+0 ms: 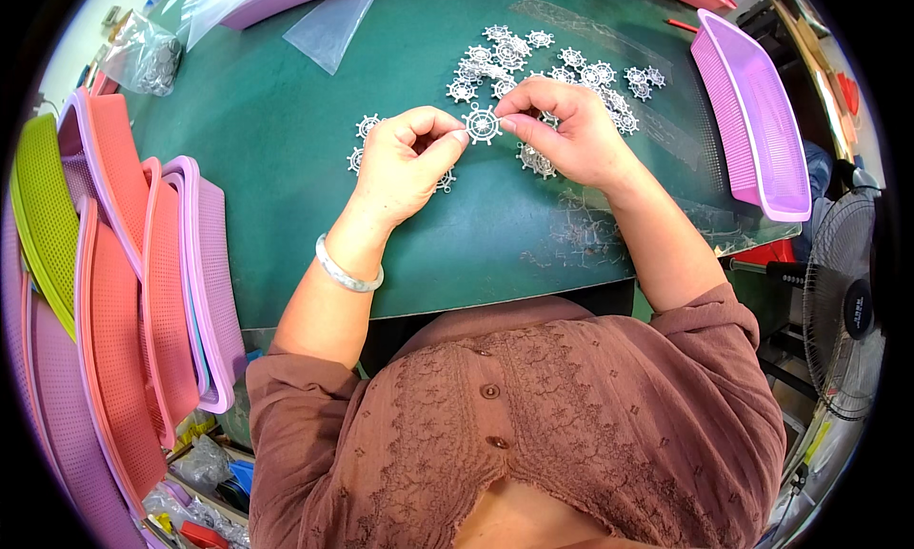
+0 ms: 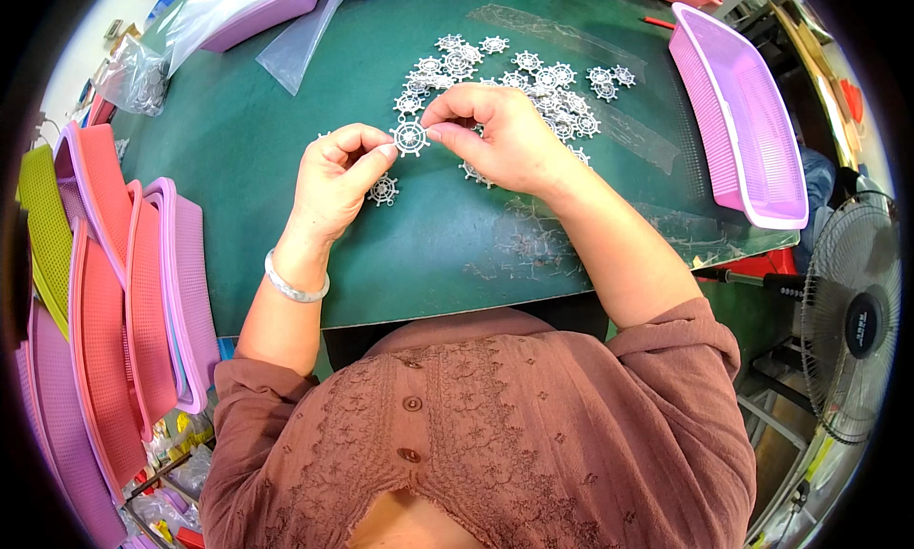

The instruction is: The person picks up small silver ship-wheel-shaped metal pieces from a green table and links them together by hand. They repeatedly pick, connect, and place the pieces, gradually forming a small chain of linked parts.

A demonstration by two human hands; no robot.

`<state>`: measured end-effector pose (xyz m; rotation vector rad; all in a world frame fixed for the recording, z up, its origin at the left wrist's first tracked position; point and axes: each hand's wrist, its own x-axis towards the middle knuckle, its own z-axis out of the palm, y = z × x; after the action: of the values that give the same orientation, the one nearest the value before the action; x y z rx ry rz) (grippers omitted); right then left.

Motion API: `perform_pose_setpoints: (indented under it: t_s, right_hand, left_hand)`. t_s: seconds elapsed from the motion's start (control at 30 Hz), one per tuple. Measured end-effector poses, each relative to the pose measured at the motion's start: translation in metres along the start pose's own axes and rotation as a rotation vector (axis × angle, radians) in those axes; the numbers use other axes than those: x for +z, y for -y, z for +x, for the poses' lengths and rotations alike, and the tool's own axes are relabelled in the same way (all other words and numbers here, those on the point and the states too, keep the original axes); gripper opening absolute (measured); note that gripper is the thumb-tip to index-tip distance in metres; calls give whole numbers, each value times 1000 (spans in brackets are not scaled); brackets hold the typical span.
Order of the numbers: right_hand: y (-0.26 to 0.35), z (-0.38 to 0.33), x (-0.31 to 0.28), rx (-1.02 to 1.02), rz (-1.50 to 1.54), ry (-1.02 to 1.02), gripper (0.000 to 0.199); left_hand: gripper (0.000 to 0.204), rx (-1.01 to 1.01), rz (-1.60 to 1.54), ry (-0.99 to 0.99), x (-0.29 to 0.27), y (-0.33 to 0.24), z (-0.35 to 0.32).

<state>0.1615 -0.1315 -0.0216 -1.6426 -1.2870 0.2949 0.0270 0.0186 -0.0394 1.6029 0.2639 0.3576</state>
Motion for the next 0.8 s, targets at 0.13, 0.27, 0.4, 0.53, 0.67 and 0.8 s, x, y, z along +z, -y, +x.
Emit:
perform_pose_setpoints:
  t_s: [0.13, 0.27, 0.4, 0.53, 0.67, 0.8]
  right_hand:
    - [2, 0, -1, 0, 6, 21, 10]
    - [-4, 2, -1, 140, -2, -58, 12]
    - [-9, 3, 0, 224, -67, -73, 14]
    - [-16, 2, 3, 178, -63, -109, 15]
    - [-13, 2, 2, 201, -62, -95, 14]
    - [-14, 2, 0, 169, -81, -88, 13]
  left_hand:
    - [4, -18, 70, 0, -1, -3, -1]
    - [4, 309, 558, 129, -7, 3, 2]
    - [11, 365, 891, 197, 0, -9, -5]
    - [15, 376, 954, -61, 1, -4, 12]
    - [17, 464, 1044, -134, 6, -1, 31]
    - [12, 357, 1161, -50, 7, 0, 43]
